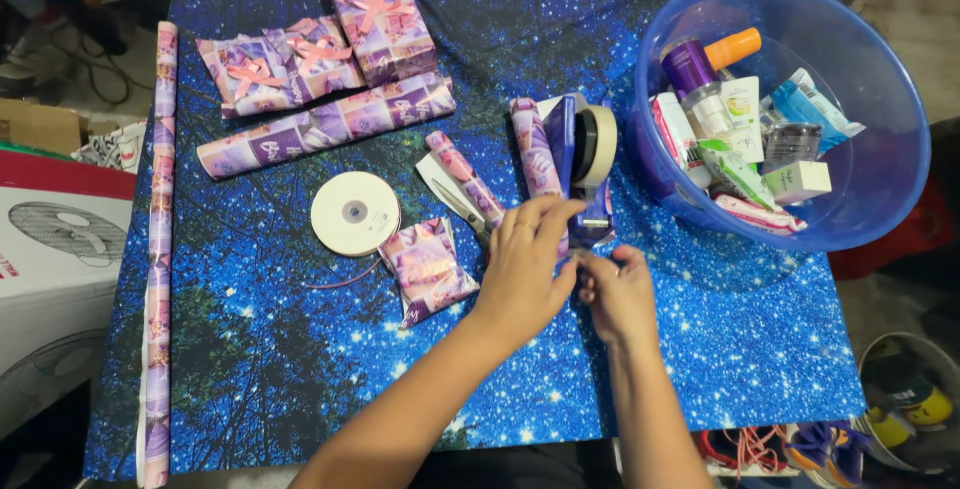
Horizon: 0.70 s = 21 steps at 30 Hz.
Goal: The person folds and tapes a small item in purple patterned wrapping paper, then ties a pink ribbon around it. The wrapped item is placed on the table among other wrapped gifts.
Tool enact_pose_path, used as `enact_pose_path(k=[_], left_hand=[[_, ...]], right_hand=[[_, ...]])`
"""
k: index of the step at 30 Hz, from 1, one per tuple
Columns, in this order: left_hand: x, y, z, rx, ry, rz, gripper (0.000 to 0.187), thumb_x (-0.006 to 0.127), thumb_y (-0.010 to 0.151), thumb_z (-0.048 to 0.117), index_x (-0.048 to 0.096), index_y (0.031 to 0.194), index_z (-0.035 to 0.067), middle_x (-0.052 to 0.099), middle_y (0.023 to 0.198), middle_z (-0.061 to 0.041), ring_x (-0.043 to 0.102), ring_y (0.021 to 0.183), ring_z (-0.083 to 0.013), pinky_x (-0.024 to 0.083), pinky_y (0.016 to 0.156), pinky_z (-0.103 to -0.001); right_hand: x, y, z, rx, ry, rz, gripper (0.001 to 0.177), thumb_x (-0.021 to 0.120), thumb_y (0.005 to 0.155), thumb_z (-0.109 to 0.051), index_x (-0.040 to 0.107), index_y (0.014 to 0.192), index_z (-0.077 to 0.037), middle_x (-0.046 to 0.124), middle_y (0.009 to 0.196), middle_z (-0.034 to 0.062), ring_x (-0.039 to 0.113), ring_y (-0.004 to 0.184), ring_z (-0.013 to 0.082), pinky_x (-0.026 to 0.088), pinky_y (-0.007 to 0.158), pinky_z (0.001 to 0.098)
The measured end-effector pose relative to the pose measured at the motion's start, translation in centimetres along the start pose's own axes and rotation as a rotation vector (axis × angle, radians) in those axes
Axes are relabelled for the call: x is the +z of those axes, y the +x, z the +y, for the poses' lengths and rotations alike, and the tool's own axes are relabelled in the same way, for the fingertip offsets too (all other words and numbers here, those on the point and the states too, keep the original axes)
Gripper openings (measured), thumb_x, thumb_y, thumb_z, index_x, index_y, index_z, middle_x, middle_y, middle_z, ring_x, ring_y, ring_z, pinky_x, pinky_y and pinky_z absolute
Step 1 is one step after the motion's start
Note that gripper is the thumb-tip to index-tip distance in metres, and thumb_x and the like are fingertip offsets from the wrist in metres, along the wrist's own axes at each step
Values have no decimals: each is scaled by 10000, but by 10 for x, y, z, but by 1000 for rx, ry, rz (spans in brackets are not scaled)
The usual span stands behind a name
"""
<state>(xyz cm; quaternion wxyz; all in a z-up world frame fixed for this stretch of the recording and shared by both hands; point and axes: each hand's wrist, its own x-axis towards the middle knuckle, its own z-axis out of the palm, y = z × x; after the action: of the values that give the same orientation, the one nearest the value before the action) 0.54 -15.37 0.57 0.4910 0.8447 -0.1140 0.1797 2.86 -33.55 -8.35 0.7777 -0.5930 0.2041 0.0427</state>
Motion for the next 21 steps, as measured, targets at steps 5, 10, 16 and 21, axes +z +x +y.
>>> enact_pose_path(k=[5,10,16,21], left_hand=[[-26,-32,6,-304,-364,-117,557,796,855,180,528,1334,86,656,1174,-99,634,1090,-246,505,975,-390],[-48,-41,20,-486,-508,-217,568,798,838,199,503,1314,98,770,987,-33,679,945,-130,474,856,-318],[-61,-47,27,-468,-525,-159,457,785,858,122,521,1229,87,773,845,-28,685,852,-98,506,805,-301],[-79,-56,30,-627,-363,-309,477,746,848,122,488,1248,95,761,842,-26,656,636,-144,487,577,-295]], right_hand=[[-1,-54,-14,-244,-90,-107,404,643,939,30,345,1170,-116,706,921,178,564,634,112,427,536,244],[15,-106,-45,-359,-237,-263,375,581,947,83,338,1167,-98,738,974,178,601,752,90,453,629,237],[39,-125,-67,-427,-607,-132,377,667,887,0,453,1186,-83,774,1037,104,646,746,101,505,643,239],[42,-129,-97,-649,-997,-342,441,780,754,-112,664,1172,-33,685,1253,128,673,1005,227,512,805,341]])
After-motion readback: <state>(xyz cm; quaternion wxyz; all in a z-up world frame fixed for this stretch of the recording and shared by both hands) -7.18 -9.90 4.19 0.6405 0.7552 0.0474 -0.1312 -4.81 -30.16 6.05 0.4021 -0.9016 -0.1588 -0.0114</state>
